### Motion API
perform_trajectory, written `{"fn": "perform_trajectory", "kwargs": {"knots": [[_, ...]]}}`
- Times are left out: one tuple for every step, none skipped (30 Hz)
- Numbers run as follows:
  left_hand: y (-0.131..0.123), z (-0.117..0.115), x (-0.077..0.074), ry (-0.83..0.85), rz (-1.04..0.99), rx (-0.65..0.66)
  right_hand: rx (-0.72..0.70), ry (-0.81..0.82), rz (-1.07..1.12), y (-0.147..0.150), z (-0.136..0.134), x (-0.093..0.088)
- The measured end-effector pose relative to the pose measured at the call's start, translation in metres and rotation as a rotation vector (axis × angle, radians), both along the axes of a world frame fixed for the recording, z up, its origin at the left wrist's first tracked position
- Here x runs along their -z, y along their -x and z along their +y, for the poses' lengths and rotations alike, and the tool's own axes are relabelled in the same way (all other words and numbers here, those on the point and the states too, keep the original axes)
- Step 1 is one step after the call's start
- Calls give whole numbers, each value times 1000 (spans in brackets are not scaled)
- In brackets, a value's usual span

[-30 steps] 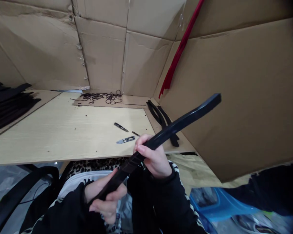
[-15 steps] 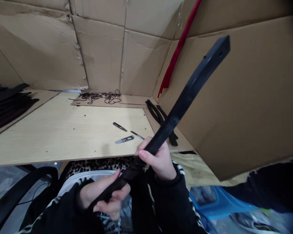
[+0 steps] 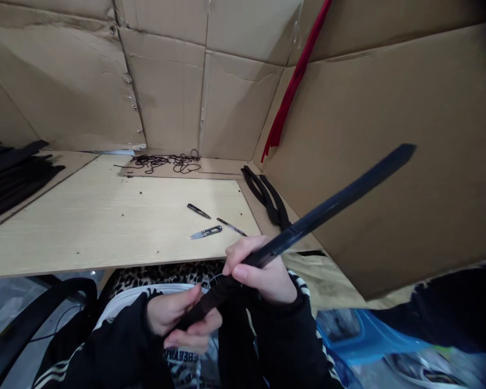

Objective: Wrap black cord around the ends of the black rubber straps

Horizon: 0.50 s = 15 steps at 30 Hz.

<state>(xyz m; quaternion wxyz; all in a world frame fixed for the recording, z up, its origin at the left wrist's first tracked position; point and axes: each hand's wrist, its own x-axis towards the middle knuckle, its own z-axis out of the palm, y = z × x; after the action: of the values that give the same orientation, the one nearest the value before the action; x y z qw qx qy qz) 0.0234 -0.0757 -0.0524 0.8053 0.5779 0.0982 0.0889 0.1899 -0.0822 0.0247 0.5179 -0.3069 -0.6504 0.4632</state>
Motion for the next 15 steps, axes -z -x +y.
{"fn": "perform_trajectory", "kwargs": {"knots": [[-1,0,0,6,-11,-41,87,-1,4,1,0,0],[-3,0,-2,-47,0,-170,214,-6,9,4,0,-1],[-4,-1,-4,-157,39,-365,349,-13,11,6,1,-1],[-5,-1,-6,-297,88,-567,452,-24,9,8,1,-2],[-6,-3,-8,-434,134,-743,506,-36,-1,10,1,-3],[-7,-4,-10,-530,163,-870,517,-46,-15,10,2,-3],[-8,-5,-10,-543,173,-923,497,-58,-19,10,3,-3],[-8,-6,-10,-450,160,-899,458,-69,-7,9,3,-1],[-7,-6,-9,-277,131,-792,408,-77,22,6,4,1],[-6,-7,-8,-80,101,-630,355,-84,61,3,5,3],[-6,-6,-6,103,78,-445,300,-92,102,0,6,6],[-5,-6,-5,234,66,-271,242,-102,135,-3,7,9],[-4,-5,-5,304,59,-136,187,-116,153,-5,7,11],[-4,-3,-5,326,53,-64,149,-129,149,-6,7,12],[-3,-2,-6,307,54,-69,145,-141,128,-7,6,12]]}}
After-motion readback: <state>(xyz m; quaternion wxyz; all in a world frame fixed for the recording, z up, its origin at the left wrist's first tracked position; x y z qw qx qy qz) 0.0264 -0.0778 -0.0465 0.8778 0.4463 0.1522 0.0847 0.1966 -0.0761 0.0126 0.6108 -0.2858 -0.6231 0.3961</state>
